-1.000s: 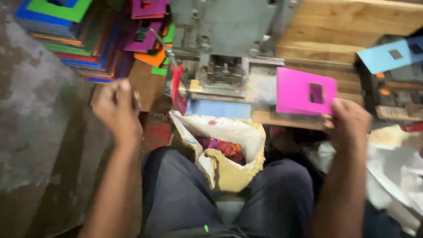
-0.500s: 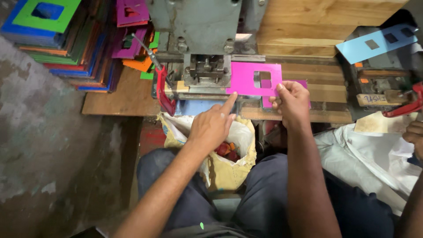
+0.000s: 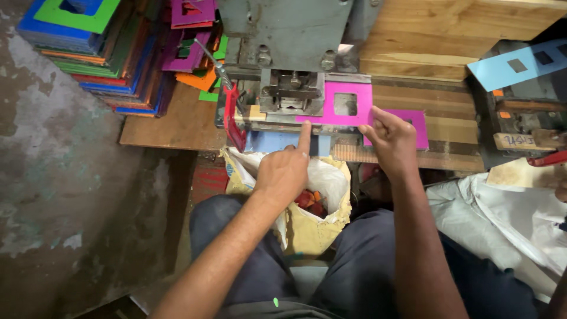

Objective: The person sits at a manual press machine and feeds colored plastic sheets one at a time under the die, pulls the lever to punch out a rectangular frame, then sets the cut frame on a stack and drops the scrap pieces into a paper bag below. The cycle repeats with pink, red, and green sheets.

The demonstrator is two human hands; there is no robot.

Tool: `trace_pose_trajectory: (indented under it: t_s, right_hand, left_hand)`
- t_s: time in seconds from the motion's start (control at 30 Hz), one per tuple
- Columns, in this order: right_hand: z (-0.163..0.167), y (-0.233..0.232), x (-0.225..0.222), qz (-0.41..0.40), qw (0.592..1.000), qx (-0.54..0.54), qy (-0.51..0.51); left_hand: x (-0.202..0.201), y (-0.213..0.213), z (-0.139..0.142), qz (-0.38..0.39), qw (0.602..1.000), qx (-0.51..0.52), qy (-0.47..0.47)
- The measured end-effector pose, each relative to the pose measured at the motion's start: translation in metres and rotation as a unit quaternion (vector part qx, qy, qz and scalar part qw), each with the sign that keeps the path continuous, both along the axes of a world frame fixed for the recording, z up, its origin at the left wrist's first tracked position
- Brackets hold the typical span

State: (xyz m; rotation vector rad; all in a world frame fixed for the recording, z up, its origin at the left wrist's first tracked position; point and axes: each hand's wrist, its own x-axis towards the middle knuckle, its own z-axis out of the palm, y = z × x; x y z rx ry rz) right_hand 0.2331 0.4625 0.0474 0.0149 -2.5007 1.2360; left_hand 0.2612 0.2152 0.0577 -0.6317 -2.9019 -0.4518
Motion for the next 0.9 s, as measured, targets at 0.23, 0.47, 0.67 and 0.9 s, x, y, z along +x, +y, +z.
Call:
trace_pose_trajectory:
  t_s: [0.23, 0.47, 0.67, 0.9]
  right_hand:
    - [0.005, -0.053, -0.008, 0.033, 0.989, 0.119, 0.084]
    - [0.009, -0.06, -0.001, 0.022, 0.995, 0.076, 0.068]
    - [0.005, -0.059, -0.002, 0.02, 0.997, 0.038, 0.057]
    - [0.006, -0.059, -0.001, 0.006, 0.999, 0.027, 0.024]
  left_hand:
    - [0.001, -0.03, 0.003, 0.054, 0.997, -0.047, -0.043]
    - [0.0, -0.03, 0.011, 0.065, 0.993, -0.043, -0.089]
    - [0.003, -0.028, 0.016, 0.081, 0.989, -0.03, -0.123]
    - [0.004, -0.027, 0.018, 0.074, 0.989, -0.023, -0.126]
